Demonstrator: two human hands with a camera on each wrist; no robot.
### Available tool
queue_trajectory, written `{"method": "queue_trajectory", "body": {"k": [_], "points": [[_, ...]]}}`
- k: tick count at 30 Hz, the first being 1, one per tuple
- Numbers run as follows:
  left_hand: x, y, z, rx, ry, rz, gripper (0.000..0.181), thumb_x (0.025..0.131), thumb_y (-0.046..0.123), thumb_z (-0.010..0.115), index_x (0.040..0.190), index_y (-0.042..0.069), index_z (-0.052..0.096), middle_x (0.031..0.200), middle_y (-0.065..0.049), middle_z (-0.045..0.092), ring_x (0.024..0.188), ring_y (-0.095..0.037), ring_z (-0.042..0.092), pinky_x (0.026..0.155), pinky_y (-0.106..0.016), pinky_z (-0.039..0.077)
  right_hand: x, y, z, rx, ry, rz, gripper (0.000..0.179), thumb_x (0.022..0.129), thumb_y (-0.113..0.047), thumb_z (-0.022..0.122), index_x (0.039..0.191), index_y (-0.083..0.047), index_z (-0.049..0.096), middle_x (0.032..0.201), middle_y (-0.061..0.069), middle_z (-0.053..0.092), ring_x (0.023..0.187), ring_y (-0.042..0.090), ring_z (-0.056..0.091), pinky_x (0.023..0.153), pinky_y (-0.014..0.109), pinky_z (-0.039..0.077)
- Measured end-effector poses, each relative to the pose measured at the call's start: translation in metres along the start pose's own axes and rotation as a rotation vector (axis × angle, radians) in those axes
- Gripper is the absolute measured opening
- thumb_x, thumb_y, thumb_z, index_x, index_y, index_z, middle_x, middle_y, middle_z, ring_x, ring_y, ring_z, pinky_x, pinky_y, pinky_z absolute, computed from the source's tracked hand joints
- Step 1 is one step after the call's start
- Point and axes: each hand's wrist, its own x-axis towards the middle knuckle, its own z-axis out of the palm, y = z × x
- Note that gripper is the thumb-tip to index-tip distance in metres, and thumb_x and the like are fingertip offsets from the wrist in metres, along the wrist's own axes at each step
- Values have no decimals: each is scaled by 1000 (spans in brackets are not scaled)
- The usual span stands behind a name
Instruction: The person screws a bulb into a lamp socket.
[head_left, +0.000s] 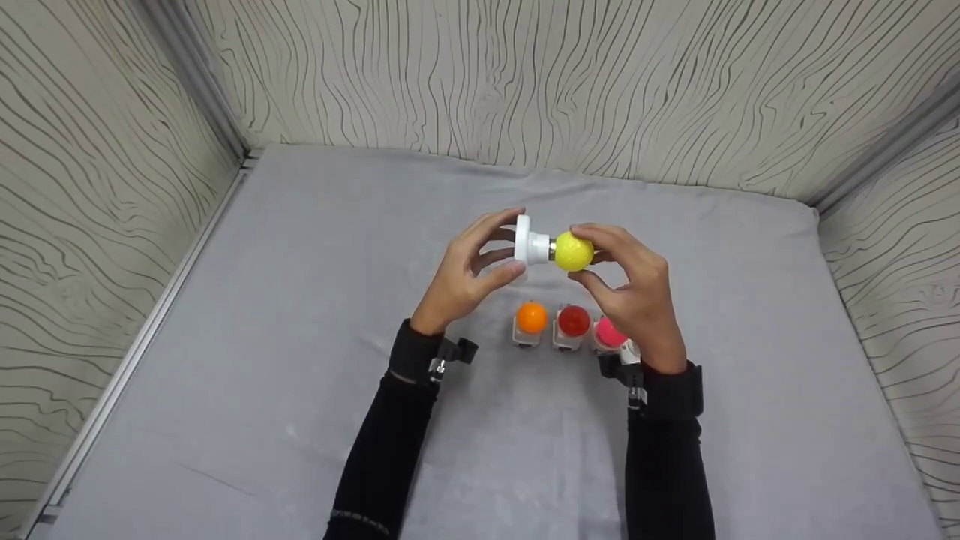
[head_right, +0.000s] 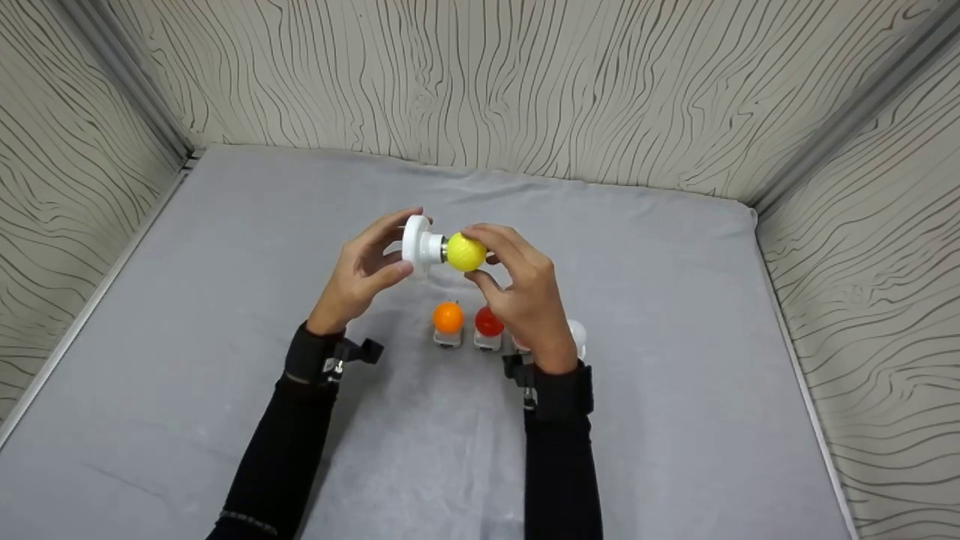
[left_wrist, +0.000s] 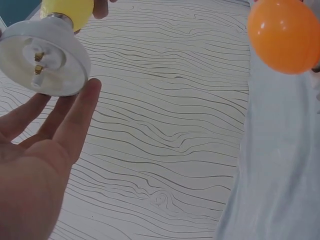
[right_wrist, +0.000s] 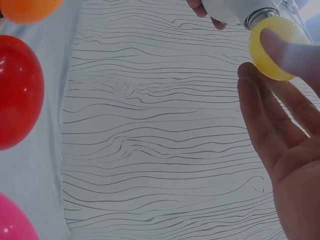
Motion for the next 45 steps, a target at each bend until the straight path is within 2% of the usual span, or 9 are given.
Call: {"method": "queue_trajectory", "body": {"k": [7, 18, 24, 29, 33, 38, 45], "points": [[0, 1, 0, -19, -5, 36, 66, 96, 9, 75, 157, 5, 49, 150, -18, 56, 130, -24, 62, 116, -39, 58, -2, 1, -3, -2, -45, 29, 56, 81, 5, 88, 133, -2, 71, 123, 16, 77, 107, 14, 72, 95, 9, 58], [0, 0, 0, -41, -15, 76, 69, 94, 9, 79, 156, 4, 50, 151, -18, 56, 132, -24, 60, 119, -40, 55, -4, 0, -5, -10, -130, 116, 52, 91, -4, 82, 140, 0, 66, 122, 15, 77, 100, 16, 70, 96, 8, 56], [1, 1, 0, -39, -34, 101, 72, 91, 4, 81, 156, 3, 50, 153, -24, 53, 133, -24, 57, 122, -40, 53, -5, 0, -5, 8, -150, 178, 41, 95, -5, 77, 136, -1, 70, 120, 13, 79, 97, 9, 71, 94, 9, 57], [1, 1, 1, -34, -34, 100, 71, 91, 3, 80, 156, 4, 50, 154, -21, 53, 133, -22, 57, 122, -40, 53, -4, -2, -5, 35, -135, 206, 39, 95, -6, 77, 134, -3, 72, 118, 13, 78, 99, 0, 69, 94, 9, 58], [1, 2, 1, -38, -25, 97, 71, 91, -1, 78, 156, 2, 50, 153, -19, 54, 133, -22, 58, 121, -40, 54, -2, -2, -4, 80, -87, 182, 43, 93, 0, 78, 135, -2, 71, 122, 17, 73, 108, -3, 67, 96, 10, 59], [1, 3, 2, -45, -17, 92, 70, 91, -6, 76, 155, 0, 50, 152, -20, 54, 133, -23, 58, 120, -40, 55, 0, -3, 0, 174, -23, 120, 49, 90, 10, 77, 136, 2, 66, 131, 22, 70, 116, 1, 70, 99, 15, 61], [1, 4, 0, -48, -6, 85, 69, 91, -4, 76, 155, 1, 50, 151, -19, 55, 133, -23, 59, 119, -41, 55, 0, -5, 2, 173, 14, 64, 32, 86, 13, 78, 115, 5, 68, 129, 21, 72, 122, 3, 70, 98, 17, 62]]}}
